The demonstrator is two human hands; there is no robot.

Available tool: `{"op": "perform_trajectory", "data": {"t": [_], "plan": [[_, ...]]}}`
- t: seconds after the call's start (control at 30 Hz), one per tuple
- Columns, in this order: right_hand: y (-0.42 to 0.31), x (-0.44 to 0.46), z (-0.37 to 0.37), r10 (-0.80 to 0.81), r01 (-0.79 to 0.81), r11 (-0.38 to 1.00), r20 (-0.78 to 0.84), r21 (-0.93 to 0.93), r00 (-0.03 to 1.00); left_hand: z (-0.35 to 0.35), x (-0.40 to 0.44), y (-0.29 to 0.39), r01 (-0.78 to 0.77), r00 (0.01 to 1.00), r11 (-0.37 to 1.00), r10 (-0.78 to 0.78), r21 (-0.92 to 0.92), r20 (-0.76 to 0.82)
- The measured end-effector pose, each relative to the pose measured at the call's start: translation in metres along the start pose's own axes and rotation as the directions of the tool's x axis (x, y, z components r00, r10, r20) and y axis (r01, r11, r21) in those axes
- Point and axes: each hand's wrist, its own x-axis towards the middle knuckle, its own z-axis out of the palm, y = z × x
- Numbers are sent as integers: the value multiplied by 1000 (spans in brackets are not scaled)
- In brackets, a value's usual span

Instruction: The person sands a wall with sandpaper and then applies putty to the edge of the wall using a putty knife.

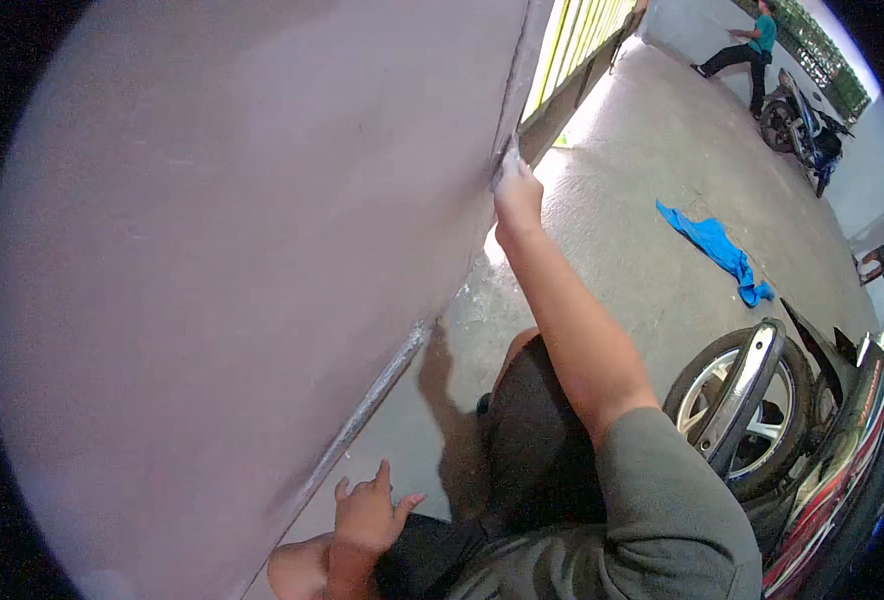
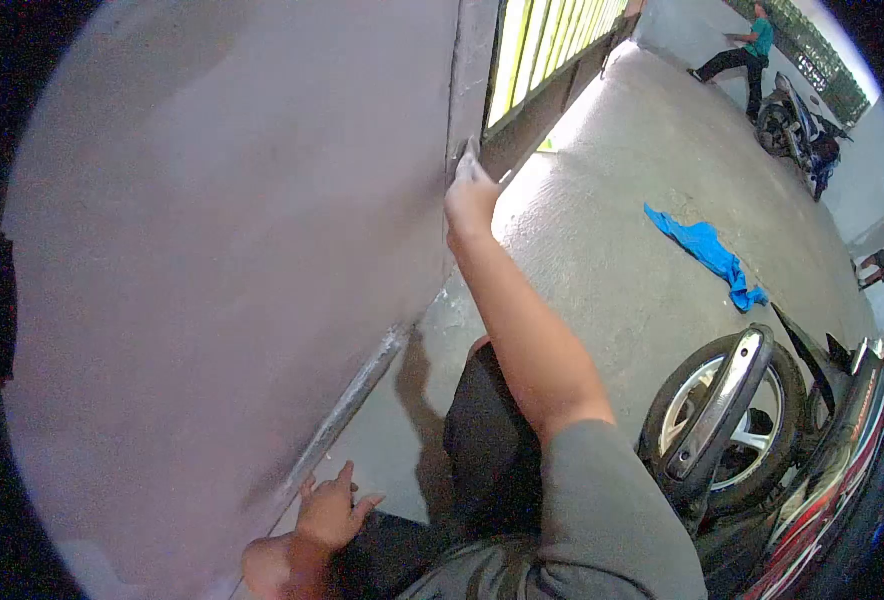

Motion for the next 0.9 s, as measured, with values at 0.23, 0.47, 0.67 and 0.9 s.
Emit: {"op": "perform_trajectory", "data": {"t": [0.23, 0.47, 0.67, 0.9], "plan": [[1, 1, 1, -29, 31, 995, 19, -91, 999, -1, -1, 0, -9, 1000, 1000, 9, 12, -3], [19, 2, -2, -85, 87, 989, 22, -120, 996, -2, -1, -2, 16, 1000, 1000, -16, 11, -16], [12, 9, -5, -48, 58, 974, 49, -221, 998, 1, -2, -3, -7, 1000, 1000, 7, 15, -20], [16, 17, 8, -92, 79, 974, -50, -212, 995, 4, -2, -5, -14, 1000, 999, 13, -39, -23]]}}
